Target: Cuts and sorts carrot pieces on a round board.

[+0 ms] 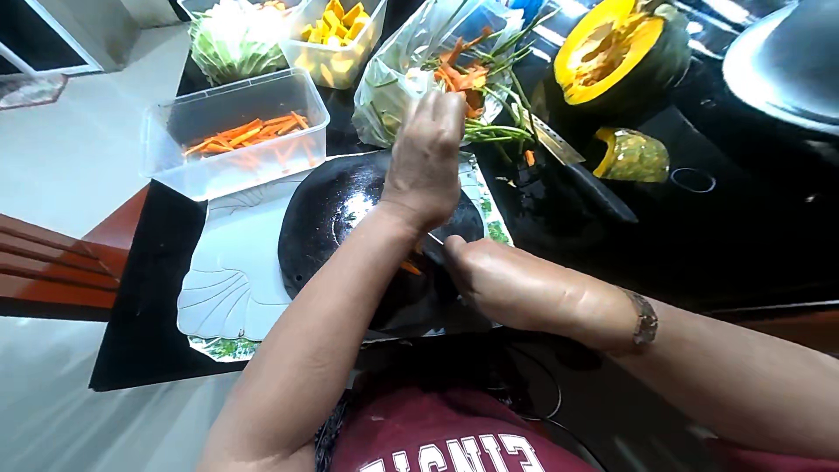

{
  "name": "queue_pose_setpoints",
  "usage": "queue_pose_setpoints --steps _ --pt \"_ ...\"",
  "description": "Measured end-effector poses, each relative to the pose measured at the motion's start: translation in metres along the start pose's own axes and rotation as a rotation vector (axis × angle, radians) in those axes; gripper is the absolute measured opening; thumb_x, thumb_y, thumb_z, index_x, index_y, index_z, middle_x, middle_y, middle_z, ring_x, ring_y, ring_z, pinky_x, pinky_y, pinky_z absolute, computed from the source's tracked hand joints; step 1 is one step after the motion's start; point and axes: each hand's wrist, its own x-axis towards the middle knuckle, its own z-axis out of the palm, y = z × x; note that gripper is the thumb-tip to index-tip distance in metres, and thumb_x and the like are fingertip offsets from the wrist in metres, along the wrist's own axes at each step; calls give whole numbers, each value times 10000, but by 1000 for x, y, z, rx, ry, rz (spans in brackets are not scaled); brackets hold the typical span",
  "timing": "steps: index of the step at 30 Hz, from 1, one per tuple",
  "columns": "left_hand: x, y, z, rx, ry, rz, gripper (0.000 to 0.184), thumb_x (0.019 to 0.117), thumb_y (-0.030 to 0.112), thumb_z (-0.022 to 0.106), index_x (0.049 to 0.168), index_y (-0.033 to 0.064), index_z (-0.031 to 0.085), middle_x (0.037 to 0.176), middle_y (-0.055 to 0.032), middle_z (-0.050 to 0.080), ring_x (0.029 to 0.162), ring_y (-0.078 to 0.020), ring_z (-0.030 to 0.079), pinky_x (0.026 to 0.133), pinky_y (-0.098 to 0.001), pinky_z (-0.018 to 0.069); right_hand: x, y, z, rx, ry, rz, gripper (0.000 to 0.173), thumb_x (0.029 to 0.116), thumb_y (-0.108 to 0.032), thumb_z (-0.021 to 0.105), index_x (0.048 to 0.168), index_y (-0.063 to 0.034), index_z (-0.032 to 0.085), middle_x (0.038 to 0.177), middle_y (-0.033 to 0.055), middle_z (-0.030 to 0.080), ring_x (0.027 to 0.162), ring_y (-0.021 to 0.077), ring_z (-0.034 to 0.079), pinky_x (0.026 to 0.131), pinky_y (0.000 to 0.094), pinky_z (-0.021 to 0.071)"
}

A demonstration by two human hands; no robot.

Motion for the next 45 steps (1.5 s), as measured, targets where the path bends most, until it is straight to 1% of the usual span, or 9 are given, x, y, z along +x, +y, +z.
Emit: queue_pose_setpoints --steps 8,15,20,25,31,33,36,40,45 --pt "-3 -16 34 -29 -167 75 216 752 -188 613 932 -67 622 1006 -223 639 1050 -379 622 946 -436 497 1 -13 -3 -110 -78 84 97 1024 -116 511 1095 -51 516 799 103 602 780 301 675 664 470 534" --pt "-10 -31 37 -118 -81 121 185 787 -206 563 905 -79 628 951 -220 653 1003 -374 645 931 -432 522 6 -13 -7 -68 -120 72 113 1032 -93 491 1127 -38 518 880 136 616 864 330 673 732 501 535" --pt "-14 -22 -13 -258 36 -144 297 879 -108 476 1133 -132 629 1095 -245 674 1052 -297 664 939 -414 537 -3 9 -11 206 -114 -17 135 1065 -118 458 1094 -18 544 846 113 560 785 241 594 711 433 486" --pt "-46 -30 -59 -312 38 -290 287 936 4 516 1185 -86 626 1089 -170 668 954 -161 661 844 -311 551 -18 31 -5 46 75 -128 118 1020 -155 519 1046 -51 569 728 94 570 722 291 622 653 493 486" --pt "-59 -31 -64 -332 -128 -345 178 960 69 574 1055 -23 693 958 -83 696 809 -61 650 755 -239 543 -15 61 1 -285 512 -422 118 844 -25 643 947 -63 685 664 82 595 555 282 621 463 451 460" --pt "-57 -28 -63 -215 -255 -266 109 948 21 619 988 -18 713 924 -94 705 820 -115 662 781 -299 551 -18 70 -2 -303 588 -439 126 832 -19 623 927 -59 696 643 80 583 524 278 602 440 447 441" --pt "-56 -28 -55 -23 -491 -104 111 887 -14 721 981 22 770 1042 -123 729 1031 -292 657 934 -479 518 -24 82 -4 -260 655 -392 147 836 -44 599 930 -31 712 625 85 581 496 280 586 425 463 442" --pt "-53 -29 -43 137 -643 9 148 869 86 789 1017 87 787 1098 -93 712 1079 -312 632 915 -497 512 -26 91 2 -217 707 -362 123 840 -94 566 869 -32 668 588 63 534 468 246 544 404 423 404" --pt "-54 -24 -40 208 -713 -6 124 929 121 734 955 3 707 993 -159 674 997 -335 659 855 -493 543 -22 95 10 -145 730 -397 171 854 -118 535 883 -32 679 588 43 523 462 206 518 404 389 393"
